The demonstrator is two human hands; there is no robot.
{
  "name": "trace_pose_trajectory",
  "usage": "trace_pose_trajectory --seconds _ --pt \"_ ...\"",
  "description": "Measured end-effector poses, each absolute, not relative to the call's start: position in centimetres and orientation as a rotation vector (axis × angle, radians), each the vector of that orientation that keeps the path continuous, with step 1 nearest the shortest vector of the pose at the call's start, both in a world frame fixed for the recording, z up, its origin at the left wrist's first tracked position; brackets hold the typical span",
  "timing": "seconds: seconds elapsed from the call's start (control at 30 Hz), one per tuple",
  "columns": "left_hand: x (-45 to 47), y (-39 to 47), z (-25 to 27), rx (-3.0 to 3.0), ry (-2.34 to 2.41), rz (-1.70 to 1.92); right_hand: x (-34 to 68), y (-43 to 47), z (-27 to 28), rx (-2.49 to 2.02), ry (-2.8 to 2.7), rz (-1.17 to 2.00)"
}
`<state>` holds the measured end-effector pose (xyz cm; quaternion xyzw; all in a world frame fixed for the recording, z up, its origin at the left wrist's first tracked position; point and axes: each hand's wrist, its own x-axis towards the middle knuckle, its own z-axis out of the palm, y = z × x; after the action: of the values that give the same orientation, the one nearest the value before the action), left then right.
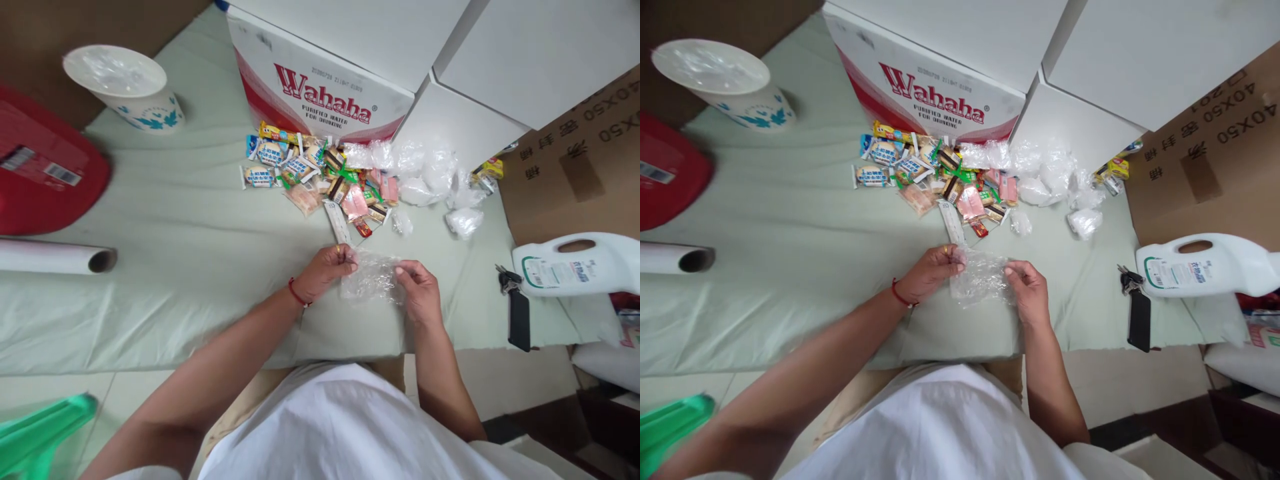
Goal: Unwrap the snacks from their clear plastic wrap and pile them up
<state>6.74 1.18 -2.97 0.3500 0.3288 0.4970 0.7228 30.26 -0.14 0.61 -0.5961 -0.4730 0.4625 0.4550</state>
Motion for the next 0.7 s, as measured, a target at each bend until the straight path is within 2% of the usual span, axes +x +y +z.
trace_pose_trajectory --seconds 0.13,0.37,0.47,0.6,0.7 --pt "6.6 0.9 -2.7 0.837 0.676 1.123 29.8 0.2 0.6 -1.454 -1.249 0.931" --pt "6.7 0.7 -1.3 0.729 0.462 0.989 29.8 0.6 2.2 -1.353 -1.486 0.890" --pt "6.9 1.0 -1.6 0.707 0.671 1.162 29.8 0.7 3.1 -1.420 -1.547 0.899" --pt "6.7 0.0 -1.2 0.866 1.224 1.539 29.5 0.5 4.5 -1.565 -1.486 0.859" --pt "7.0 -1.8 0.4 0.978 1.357 1.555 28.9 0.0 5.3 -1.563 -1.453 0.857"
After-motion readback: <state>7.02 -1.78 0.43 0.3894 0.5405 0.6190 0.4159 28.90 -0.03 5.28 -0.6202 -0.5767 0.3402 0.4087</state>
